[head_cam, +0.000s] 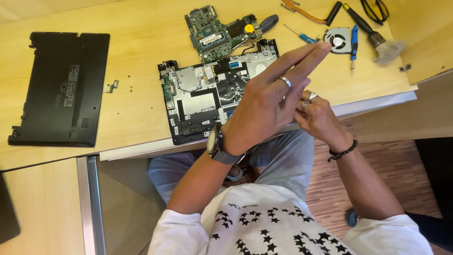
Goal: Disassembling a laptop to access internal components, including removing the motherboard and using a screwdriver.
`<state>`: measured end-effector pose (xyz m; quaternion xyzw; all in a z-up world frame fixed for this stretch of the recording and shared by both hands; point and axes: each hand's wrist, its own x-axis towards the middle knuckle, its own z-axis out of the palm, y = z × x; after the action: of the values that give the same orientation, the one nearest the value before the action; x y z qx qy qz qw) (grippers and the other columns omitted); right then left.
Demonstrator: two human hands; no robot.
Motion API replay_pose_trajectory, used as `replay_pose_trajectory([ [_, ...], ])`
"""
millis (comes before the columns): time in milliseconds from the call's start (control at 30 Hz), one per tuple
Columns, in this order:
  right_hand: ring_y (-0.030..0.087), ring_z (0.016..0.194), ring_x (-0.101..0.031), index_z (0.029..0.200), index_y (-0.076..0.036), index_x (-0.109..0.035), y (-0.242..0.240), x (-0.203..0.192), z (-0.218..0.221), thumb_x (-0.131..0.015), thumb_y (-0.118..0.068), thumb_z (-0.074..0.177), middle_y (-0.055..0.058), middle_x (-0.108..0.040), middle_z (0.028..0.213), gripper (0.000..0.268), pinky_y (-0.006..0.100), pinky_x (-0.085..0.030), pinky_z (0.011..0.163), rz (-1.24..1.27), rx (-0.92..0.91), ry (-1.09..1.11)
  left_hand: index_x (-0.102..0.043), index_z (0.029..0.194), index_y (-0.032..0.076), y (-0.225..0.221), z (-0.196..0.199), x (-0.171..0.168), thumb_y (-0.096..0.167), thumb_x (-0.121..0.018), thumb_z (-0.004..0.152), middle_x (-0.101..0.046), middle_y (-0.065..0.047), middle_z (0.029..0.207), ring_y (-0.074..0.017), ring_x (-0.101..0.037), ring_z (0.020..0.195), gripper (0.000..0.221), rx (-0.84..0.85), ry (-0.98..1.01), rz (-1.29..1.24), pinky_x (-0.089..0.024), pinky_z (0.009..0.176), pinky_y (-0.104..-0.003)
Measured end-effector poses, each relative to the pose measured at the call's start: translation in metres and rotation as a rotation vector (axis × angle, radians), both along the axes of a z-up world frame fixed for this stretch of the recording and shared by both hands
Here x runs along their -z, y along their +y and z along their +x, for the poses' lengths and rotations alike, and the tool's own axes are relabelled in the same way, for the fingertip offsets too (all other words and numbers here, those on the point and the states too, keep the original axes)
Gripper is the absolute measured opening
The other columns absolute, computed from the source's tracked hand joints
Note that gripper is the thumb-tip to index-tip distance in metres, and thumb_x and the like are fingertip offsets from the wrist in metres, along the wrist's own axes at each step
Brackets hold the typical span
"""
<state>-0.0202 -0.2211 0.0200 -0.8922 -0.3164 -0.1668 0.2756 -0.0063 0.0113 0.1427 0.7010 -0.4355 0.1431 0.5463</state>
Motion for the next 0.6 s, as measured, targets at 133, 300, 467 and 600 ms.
replay_pose_trajectory([
  [133,0.036,0.084,-0.064,0.096,0.000,-0.066,-0.003,0.005,-0.003,-0.075,-0.005,0.094,0.015,-0.065,0.098,0.011,0.045,-0.050,0.074,-0.055,0.021,0.052,-0.049,0.154,0.024,0.000,0.005,0.016,-0.001,-0.083,0.112,-0.057,-0.003,0.127,-0.0169,-0.063,0.108,0.060,-0.191,-0.070,-0.014,-0.058,0.098,-0.027],
  [300,0.028,0.051,-0.031,0.055,-0.001,-0.028,-0.026,0.044,0.004,-0.071,0.006,0.086,0.013,-0.029,0.051,0.054,0.047,-0.023,0.051,-0.054,0.075,0.052,-0.047,0.153,0.017,0.005,-0.005,-0.002,0.017,-0.061,0.118,-0.056,-0.008,0.151,-0.0255,-0.067,0.141,0.037,-0.099,-0.018,-0.071,-0.058,0.126,-0.038],
  [467,0.034,0.078,-0.061,0.098,0.005,-0.065,0.005,-0.006,0.000,-0.070,0.008,0.094,0.017,-0.060,0.092,0.007,0.042,-0.049,0.070,-0.031,-0.011,-0.009,-0.050,0.151,0.019,0.009,-0.013,0.004,-0.002,-0.055,0.118,-0.061,-0.006,0.146,-0.0228,-0.073,0.130,0.039,-0.148,-0.019,-0.093,-0.063,0.111,-0.032],
  [600,0.031,0.072,-0.054,0.098,0.003,-0.060,0.008,-0.005,0.003,-0.066,0.006,0.097,0.015,-0.058,0.095,0.007,0.041,-0.045,0.064,-0.075,-0.022,-0.069,-0.053,0.148,0.015,0.012,-0.016,0.002,-0.005,-0.058,0.115,-0.062,-0.008,0.138,-0.0226,-0.075,0.121,0.039,-0.192,-0.008,-0.134,-0.064,0.107,-0.033],
])
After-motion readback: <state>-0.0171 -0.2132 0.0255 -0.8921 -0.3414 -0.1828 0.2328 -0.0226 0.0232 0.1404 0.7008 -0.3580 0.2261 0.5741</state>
